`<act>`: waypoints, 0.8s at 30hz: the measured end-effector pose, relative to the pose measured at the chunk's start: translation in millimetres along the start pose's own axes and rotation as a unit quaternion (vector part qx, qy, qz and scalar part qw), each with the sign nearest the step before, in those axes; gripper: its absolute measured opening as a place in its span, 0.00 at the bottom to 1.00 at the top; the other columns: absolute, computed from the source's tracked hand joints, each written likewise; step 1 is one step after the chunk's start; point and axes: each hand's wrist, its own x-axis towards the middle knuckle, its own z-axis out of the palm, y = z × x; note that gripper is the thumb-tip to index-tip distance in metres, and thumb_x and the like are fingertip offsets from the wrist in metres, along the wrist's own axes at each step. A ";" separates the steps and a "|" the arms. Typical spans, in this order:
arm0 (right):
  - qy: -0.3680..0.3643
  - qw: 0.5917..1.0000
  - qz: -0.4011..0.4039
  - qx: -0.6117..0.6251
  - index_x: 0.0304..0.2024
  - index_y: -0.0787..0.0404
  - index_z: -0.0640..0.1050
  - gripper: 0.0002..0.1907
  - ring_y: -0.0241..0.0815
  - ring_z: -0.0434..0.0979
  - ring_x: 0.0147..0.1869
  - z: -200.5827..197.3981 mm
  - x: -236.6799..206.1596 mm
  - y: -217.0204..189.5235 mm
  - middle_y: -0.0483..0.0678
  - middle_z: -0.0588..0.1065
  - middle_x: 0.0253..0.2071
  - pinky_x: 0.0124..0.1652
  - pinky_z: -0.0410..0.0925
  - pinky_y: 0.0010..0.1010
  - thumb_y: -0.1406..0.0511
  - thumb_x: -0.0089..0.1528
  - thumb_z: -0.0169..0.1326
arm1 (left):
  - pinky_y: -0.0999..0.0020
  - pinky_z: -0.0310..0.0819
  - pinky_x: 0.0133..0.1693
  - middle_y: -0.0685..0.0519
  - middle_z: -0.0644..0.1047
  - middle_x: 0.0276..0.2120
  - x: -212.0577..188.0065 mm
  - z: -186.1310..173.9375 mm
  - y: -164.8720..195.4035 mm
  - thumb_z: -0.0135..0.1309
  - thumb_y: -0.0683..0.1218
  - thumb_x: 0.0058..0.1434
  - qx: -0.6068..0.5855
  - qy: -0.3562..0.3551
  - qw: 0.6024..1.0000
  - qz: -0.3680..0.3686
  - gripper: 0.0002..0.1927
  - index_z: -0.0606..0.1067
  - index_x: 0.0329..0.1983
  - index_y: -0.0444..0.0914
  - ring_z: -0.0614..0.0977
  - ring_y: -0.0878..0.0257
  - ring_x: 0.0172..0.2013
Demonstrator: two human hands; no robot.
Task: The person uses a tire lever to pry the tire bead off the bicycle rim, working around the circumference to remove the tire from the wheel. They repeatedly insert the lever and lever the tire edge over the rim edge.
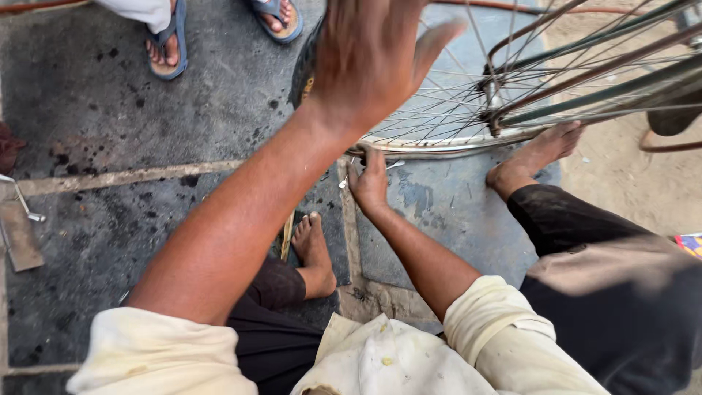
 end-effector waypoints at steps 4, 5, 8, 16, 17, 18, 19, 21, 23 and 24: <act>0.007 0.990 -0.133 -0.043 0.60 0.65 0.68 0.30 0.69 0.67 0.63 -7.3 -0.2 7.3 0.65 0.69 0.57 0.60 0.64 0.50 0.68 0.56 0.62 | 0.48 0.53 0.70 0.52 0.73 0.54 -101.3 -18.2 -3.7 0.58 0.50 0.69 0.021 -0.194 0.950 0.244 0.15 0.75 0.57 0.45 0.72 0.54 0.62; -0.011 0.993 -0.107 -0.046 0.60 0.65 0.68 0.31 0.68 0.68 0.61 -7.1 1.7 8.9 0.65 0.68 0.57 0.59 0.64 0.49 0.69 0.56 0.62 | 0.50 0.49 0.70 0.53 0.73 0.53 -124.0 -16.3 -11.2 0.55 0.50 0.66 0.096 -0.238 0.926 0.277 0.15 0.76 0.55 0.46 0.71 0.55 0.60; -0.075 0.994 -0.062 -0.043 0.61 0.66 0.69 0.30 0.64 0.69 0.59 -4.3 8.8 15.4 0.65 0.68 0.56 0.58 0.65 0.48 0.69 0.56 0.60 | 0.52 0.49 0.65 0.52 0.74 0.49 -175.3 -4.0 -37.7 0.50 0.54 0.59 0.225 -0.332 0.857 0.325 0.19 0.79 0.48 0.41 0.72 0.56 0.57; -0.234 0.962 -0.102 -0.102 0.52 0.55 0.80 0.20 0.62 0.73 0.53 -7.8 40.5 33.0 0.59 0.72 0.45 0.54 0.68 0.48 0.69 0.56 0.57 | 0.54 0.55 0.61 0.52 0.75 0.41 -219.6 33.1 -31.7 0.48 0.52 0.66 0.186 -0.389 0.856 0.284 0.15 0.80 0.47 0.41 0.72 0.56 0.51; -0.247 0.958 -0.103 -0.103 0.52 0.57 0.80 0.20 0.62 0.74 0.52 -7.2 43.5 32.2 0.60 0.73 0.44 0.53 0.68 0.49 0.68 0.56 0.57 | 0.54 0.54 0.63 0.52 0.75 0.41 -220.4 35.2 -30.0 0.49 0.51 0.66 0.184 -0.404 0.856 0.264 0.14 0.80 0.46 0.42 0.72 0.56 0.52; -0.259 0.954 -0.107 -0.103 0.51 0.58 0.79 0.20 0.62 0.74 0.51 -5.1 46.2 31.4 0.61 0.73 0.44 0.53 0.68 0.49 0.68 0.56 0.58 | 0.55 0.54 0.62 0.52 0.75 0.42 -220.0 36.9 -28.4 0.49 0.52 0.64 0.202 -0.391 0.863 0.250 0.15 0.80 0.45 0.41 0.71 0.56 0.52; -0.273 0.950 -0.111 -0.102 0.51 0.60 0.79 0.19 0.62 0.75 0.50 -3.4 48.0 29.5 0.61 0.74 0.43 0.52 0.68 0.49 0.68 0.55 0.58 | 0.55 0.54 0.61 0.52 0.75 0.43 -218.9 38.0 -25.1 0.49 0.53 0.62 0.219 -0.380 0.868 0.235 0.16 0.80 0.44 0.41 0.71 0.56 0.52; -0.260 0.962 -0.086 0.026 0.50 0.60 0.80 0.17 0.59 0.79 0.49 -0.4 51.5 24.7 0.59 0.77 0.44 0.50 0.72 0.45 0.69 0.58 0.56 | 0.55 0.53 0.61 0.51 0.75 0.44 -214.0 37.1 -17.5 0.49 0.54 0.60 0.248 -0.371 0.868 0.217 0.17 0.81 0.42 0.40 0.71 0.56 0.52; -0.239 0.967 -0.063 0.062 0.47 0.61 0.80 0.12 0.59 0.81 0.47 2.4 55.1 19.9 0.59 0.80 0.43 0.48 0.74 0.42 0.68 0.61 0.56 | 0.54 0.53 0.61 0.51 0.74 0.43 -207.2 29.5 -9.1 0.49 0.53 0.58 0.275 -0.378 0.859 0.209 0.18 0.82 0.41 0.39 0.71 0.56 0.52; -0.230 0.971 -0.051 0.035 0.45 0.62 0.81 0.09 0.59 0.82 0.46 3.8 56.8 17.3 0.59 0.80 0.41 0.47 0.75 0.41 0.67 0.62 0.58 | 0.54 0.53 0.62 0.52 0.73 0.46 -204.5 21.6 -5.4 0.50 0.54 0.58 0.264 -0.367 0.871 0.193 0.18 0.81 0.42 0.39 0.70 0.56 0.54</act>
